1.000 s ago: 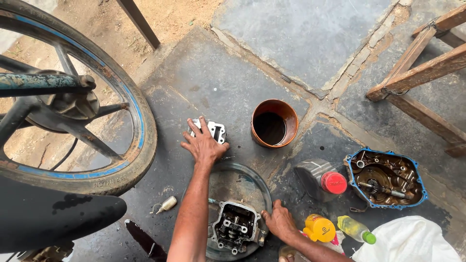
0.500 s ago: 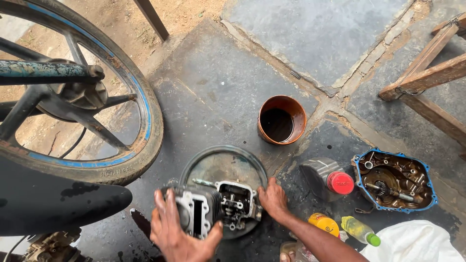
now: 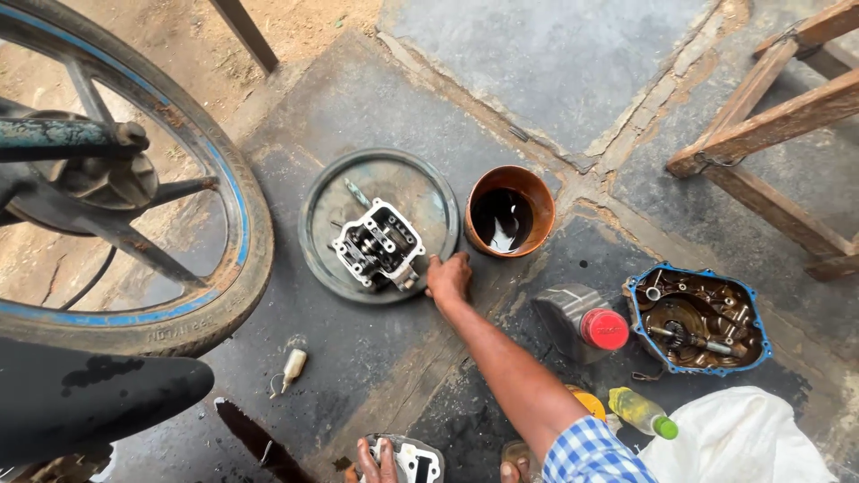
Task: Repairing and cleaning components of a motorcycle engine in an outdoor workshop.
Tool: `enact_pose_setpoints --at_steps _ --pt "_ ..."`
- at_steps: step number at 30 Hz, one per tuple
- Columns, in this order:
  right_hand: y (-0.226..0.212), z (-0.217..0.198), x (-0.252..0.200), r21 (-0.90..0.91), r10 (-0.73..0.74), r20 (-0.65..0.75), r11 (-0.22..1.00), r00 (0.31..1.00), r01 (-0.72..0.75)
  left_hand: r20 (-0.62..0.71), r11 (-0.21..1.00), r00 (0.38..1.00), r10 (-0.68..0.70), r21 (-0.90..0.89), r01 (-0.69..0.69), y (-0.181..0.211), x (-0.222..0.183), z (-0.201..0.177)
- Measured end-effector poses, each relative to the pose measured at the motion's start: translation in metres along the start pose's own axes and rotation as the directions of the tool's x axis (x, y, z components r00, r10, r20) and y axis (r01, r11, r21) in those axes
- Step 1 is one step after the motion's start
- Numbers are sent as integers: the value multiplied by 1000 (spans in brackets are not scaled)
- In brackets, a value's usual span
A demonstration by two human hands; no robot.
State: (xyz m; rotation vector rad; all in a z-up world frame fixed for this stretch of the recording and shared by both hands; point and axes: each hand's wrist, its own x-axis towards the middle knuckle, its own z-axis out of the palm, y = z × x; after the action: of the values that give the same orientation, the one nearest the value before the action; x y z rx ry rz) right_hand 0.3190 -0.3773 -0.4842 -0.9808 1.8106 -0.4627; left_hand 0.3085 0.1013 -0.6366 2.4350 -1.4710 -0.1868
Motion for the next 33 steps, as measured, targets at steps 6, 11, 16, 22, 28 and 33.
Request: enact_pose_setpoints --at_steps 6,11,16,22,28,33 --pt "60 30 57 472 -127 203 881 971 16 452 980 886 -106 196 18 111 107 -126" --pt "106 -51 -20 546 -310 303 831 901 103 306 974 929 -210 -14 225 182 150 -204" --pt "121 -172 -121 411 -190 359 911 914 28 310 983 944 -115 -99 153 194 190 -202" --pt "155 -263 -145 278 -161 429 960 889 40 224 986 972 -75 -128 106 198 213 -190" --pt "162 -291 -132 200 -94 364 980 926 21 235 983 967 -101 -124 133 199 232 -198" --pt "170 -256 -116 134 -77 447 991 891 18 239 965 954 -182 -146 220 198 233 -216"
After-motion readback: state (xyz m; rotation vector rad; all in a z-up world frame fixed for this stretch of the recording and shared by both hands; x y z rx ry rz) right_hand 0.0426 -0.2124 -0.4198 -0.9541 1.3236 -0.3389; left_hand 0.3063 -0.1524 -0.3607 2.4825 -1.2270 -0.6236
